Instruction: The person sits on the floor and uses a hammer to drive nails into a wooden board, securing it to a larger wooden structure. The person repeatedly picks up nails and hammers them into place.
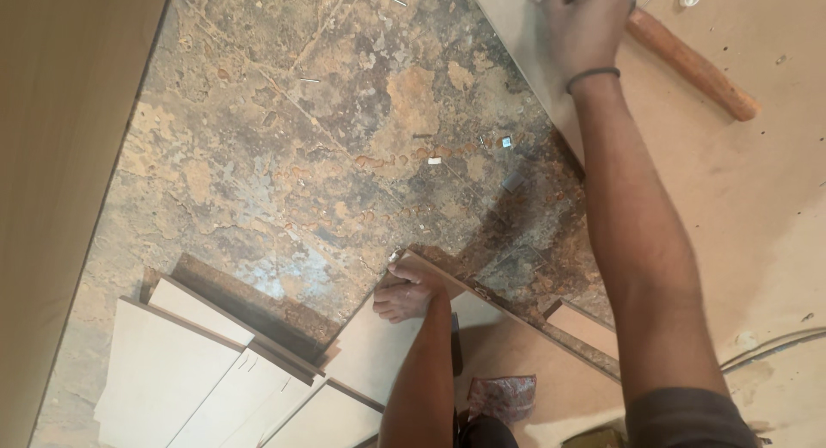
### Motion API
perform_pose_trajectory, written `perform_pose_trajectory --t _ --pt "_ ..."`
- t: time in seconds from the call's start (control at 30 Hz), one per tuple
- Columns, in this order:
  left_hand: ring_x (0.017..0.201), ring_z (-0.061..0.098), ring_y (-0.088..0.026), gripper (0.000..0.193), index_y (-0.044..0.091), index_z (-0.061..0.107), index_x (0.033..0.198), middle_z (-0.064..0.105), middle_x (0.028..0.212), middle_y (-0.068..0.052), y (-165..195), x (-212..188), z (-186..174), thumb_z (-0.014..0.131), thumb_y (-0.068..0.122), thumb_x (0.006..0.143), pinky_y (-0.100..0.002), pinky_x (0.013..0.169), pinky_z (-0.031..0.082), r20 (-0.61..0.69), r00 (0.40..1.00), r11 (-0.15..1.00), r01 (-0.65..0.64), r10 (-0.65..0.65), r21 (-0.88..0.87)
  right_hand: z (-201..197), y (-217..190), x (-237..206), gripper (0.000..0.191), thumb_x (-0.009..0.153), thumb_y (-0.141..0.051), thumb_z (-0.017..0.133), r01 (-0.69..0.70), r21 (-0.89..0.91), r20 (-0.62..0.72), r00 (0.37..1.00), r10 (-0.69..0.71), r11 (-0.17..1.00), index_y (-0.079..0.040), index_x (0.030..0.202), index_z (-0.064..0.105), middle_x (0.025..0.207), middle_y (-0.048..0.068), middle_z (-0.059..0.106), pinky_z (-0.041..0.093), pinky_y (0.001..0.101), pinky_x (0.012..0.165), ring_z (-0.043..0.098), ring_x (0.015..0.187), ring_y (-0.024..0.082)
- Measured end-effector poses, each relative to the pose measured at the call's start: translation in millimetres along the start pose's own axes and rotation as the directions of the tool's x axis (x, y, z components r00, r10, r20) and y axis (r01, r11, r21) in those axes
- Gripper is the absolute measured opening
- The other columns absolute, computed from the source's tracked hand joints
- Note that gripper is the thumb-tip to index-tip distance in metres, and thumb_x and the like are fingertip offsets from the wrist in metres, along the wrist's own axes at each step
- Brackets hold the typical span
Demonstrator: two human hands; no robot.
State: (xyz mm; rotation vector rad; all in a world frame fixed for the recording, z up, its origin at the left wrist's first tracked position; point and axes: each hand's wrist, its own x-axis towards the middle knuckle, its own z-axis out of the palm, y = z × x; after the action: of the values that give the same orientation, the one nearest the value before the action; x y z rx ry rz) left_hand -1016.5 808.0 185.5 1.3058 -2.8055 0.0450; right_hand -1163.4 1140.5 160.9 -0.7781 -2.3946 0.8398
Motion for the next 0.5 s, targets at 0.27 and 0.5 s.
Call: perform_pose_trajectory --t 0.27,0.5 --pt "0.099 0.048 -0.034 0.071 0.005 0.048 0.099 0.044 0.101 -0.013 1 0 1 0.033 0.075 0.097 -0.051 0.083 0.036 -0.042 0.999 0.999 -0.01 0.012 0.047 12 -11 5 0.01 0.099 -0.013 0.067 0.162 -0.305 0.361 0.932 -0.044 0.938 -0.005 0.096 0.072 0.081 0.018 0.067 0.05 0.0501 0.065 0.064 0.067 0.034" --pt "0.097 0.048 -0.031 0.066 0.009 0.051 0.1 0.044 0.098 -0.011 -4 -1 8 0.03 0.072 0.097 -0.05 0.083 0.037 -0.002 1.0 1.0 -0.007 0.007 -0.001 -25 -19 -18 0.015 0.11 -0.016 0.061 -0.47 0.805 0.43 0.883 0.191 0.362 -0.008 0.097 0.062 0.095 0.006 0.067 0.047 0.0286 0.062 0.059 0.076 0.014"
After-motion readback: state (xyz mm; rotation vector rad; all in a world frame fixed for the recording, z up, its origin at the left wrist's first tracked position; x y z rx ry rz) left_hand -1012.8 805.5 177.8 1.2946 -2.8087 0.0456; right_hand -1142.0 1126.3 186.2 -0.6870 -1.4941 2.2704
